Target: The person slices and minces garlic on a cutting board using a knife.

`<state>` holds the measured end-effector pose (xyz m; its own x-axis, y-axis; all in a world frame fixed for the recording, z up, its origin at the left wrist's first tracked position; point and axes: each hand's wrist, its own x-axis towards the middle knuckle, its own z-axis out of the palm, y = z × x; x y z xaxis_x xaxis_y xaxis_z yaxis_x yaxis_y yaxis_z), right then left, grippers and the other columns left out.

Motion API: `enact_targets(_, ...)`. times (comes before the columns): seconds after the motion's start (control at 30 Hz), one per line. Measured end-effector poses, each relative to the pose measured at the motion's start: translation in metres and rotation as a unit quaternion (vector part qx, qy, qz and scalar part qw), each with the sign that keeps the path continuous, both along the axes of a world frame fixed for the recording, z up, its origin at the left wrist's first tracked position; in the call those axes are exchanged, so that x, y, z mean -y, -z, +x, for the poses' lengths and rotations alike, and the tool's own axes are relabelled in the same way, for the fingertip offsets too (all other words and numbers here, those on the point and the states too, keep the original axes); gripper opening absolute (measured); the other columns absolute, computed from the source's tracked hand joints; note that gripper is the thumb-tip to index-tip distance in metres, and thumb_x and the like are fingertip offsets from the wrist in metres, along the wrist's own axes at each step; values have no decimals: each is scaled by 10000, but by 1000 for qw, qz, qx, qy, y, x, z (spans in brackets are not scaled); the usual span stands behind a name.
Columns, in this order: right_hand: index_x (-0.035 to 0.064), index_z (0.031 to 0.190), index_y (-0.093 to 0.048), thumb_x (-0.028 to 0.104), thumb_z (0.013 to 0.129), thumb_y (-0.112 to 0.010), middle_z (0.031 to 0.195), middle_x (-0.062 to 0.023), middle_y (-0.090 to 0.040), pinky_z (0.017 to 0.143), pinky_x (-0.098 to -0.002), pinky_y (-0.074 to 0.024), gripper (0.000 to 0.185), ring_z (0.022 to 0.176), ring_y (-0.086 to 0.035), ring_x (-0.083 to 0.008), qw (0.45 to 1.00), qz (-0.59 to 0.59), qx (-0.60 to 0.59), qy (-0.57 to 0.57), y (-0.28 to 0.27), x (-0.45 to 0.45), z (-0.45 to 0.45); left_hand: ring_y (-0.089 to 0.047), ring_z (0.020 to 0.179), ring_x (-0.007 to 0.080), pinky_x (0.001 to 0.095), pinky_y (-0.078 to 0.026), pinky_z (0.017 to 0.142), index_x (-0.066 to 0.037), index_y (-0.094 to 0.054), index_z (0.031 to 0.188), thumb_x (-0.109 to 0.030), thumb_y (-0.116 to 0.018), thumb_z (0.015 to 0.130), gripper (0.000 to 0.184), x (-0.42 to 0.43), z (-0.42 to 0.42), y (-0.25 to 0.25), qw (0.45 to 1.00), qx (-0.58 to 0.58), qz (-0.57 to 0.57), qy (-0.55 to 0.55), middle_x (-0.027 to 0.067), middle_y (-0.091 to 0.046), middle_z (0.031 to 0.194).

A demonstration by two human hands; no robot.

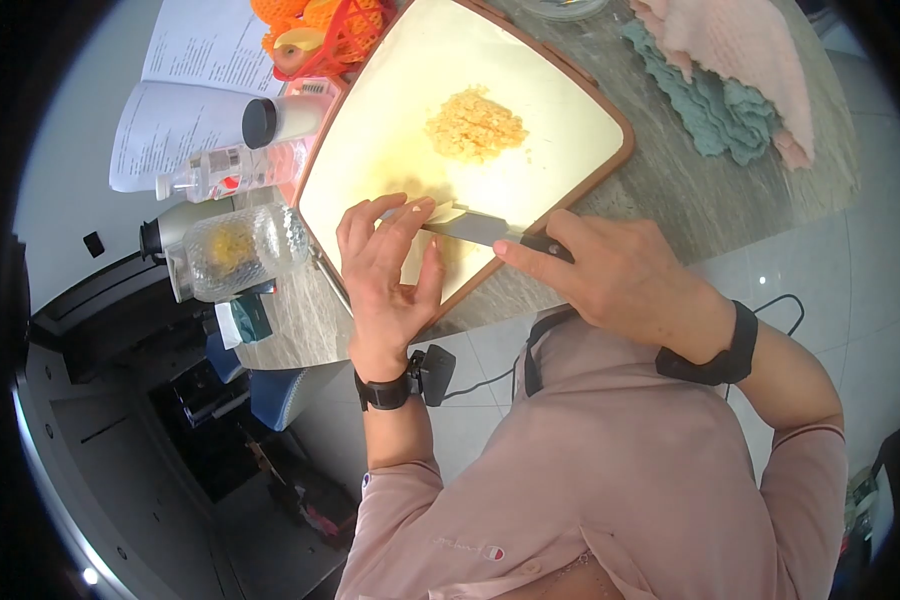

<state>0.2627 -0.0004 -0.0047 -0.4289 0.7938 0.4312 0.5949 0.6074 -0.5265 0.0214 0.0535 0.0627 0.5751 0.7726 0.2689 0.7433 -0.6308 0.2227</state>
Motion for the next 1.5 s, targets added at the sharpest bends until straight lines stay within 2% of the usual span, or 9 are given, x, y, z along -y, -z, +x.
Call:
enact_targets(0.2,192,1309,-650,74,798,-629,924,-47,-566,513,-302,-485,525,699,-626,-174,1000,-3,9,-7,0,0,1,-609,1043,299,503,-396,1032,-21,-686,1074,-45,-702,767,308,-1,-2,2,1000,-12,4,10,103,-702,1033)
enact_targets(0.3,192,1313,-647,74,789,-629,924,-49,-561,513,-305,-483,537,694,-620,-174,1000,-1,11,-9,0,0,1,-607,1033,314,472,-423,986,-55,-702,1047,-13,-701,753,297,-1,-1,0,1000,-3,3,7,93,-706,1001)
enact_targets(0.5,191,1321,-640,80,795,-614,913,-48,-551,515,-306,-481,538,686,-609,-173,1000,9,21,-12,1,0,1,-626,960,288,396,-461,904,-44,-717,939,10,-757,750,201,-11,-5,-9,999,5,-27,29,75,-708,951)
enact_targets(0.7,195,1337,-627,87,805,-603,917,-56,-550,515,-314,-481,543,689,-614,-180,999,3,24,-21,0,0,2,-592,851,272,392,-457,836,-29,-698,863,-24,-754,747,129,-34,-1,-25,991,-56,-71,97,77,-644,815)
enact_targets(0.9,199,1343,-623,87,816,-602,928,-70,-553,511,-332,-478,539,677,-618,-199,998,-8,50,-43,-3,0,6,-614,858,297,379,-476,832,-23,-695,860,7,-758,728,149,-44,1,-24,984,-131,-82,90,88,-663,836)
enact_targets(1.13,244,1289,-667,114,822,-641,855,-68,-584,503,-336,-484,486,617,-605,-231,990,-41,85,-102,-24,18,50,-647,869,288,365,-512,802,-3,-712,943,33,-728,779,170,-48,-13,-15,982,-22,-187,20,113,-690,883)
enact_targets(1.3,173,1243,-706,30,790,-669,844,-84,-634,547,-325,-489,476,671,-628,-234,999,-23,-48,9,-17,19,69,-661,896,276,356,-517,817,-8,-733,988,15,-721,822,168,-33,-21,-8,979,65,-173,-91,125,-702,967)
enact_targets(1.4,106,1245,-697,-26,795,-678,867,-101,-643,580,-321,-481,469,697,-620,-231,987,-29,-148,55,-12,3,60,-653,928,294,362,-519,836,-18,-740,1015,5,-732,819,197,-19,-19,-7,988,51,-108,-97,133,-689,1025)
enact_targets(1.5,63,1244,-686,-56,811,-677,881,-106,-640,612,-318,-477,450,716,-607,-229,974,-53,-213,54,-9,-8,46,-638,983,305,373,-519,857,-35,-739,1056,-1,-754,791,268,-9,-19,-4,993,2,-102,-52,129,-676,1068)
